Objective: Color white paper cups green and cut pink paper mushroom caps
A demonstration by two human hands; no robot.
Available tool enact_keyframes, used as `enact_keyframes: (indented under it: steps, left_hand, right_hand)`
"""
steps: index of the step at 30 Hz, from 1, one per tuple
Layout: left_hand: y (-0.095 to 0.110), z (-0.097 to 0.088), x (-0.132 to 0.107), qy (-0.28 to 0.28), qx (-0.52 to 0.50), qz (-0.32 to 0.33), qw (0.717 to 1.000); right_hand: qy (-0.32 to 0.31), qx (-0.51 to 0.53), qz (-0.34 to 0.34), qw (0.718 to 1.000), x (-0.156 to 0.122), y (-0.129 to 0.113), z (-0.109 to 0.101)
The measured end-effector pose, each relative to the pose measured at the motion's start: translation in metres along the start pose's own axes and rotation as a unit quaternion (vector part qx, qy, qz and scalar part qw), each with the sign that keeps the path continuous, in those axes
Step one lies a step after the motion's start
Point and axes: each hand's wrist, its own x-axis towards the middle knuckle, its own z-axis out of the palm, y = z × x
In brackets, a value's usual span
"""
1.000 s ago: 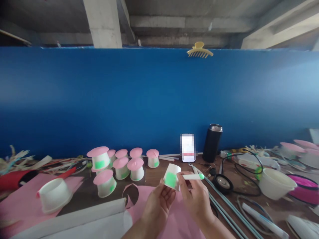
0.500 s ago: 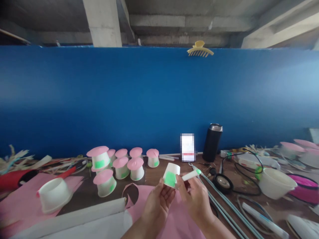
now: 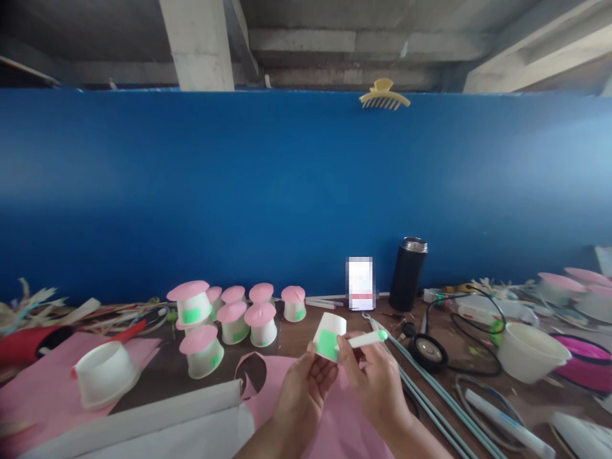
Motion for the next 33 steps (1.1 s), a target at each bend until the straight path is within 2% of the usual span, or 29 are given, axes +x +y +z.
enact_keyframes:
  steps: [8,18,21,25,29,33]
  left_hand:
    - [0.0000,0.0008,0.0003,0.003,-0.001,0.005,1.000]
    - [-0.0013,-0.0014,0.0018,-0.010,-0.009,0.016,1.000]
    - [-0.0013,-0.0012,0.0014,-0.012,-0.008,0.015,1.000]
    - [-0.0003,0.0002,0.0002,-0.002,-0.011,0.012,1.000]
    - [0.0005,0.0014,-0.0001,0.010,-0.017,0.011,1.000]
    - [0.0012,0.0027,0.0014,0.047,-0.028,-0.001,0.999]
  right_hand:
    - [0.015,-0.002,-0.002,1.000,0.0000,-0.0020,-0.0012]
    - [-0.026,0.006,-0.001,1.000,-0.0016,-0.0038,0.0018]
    - [-0.015,0.000,0.001,1.000,-0.0014,-0.0036,0.0019]
    - [0.005,-0.004,0.003,1.000,-0.0010,-0.0022,0.0018]
    - [-0.019,0.000,-0.005,1.000,-0.0018,-0.0017,0.0029]
    - [-0.004,0.005,-0.012,1.000,-0.0026,-0.0023,0.0028]
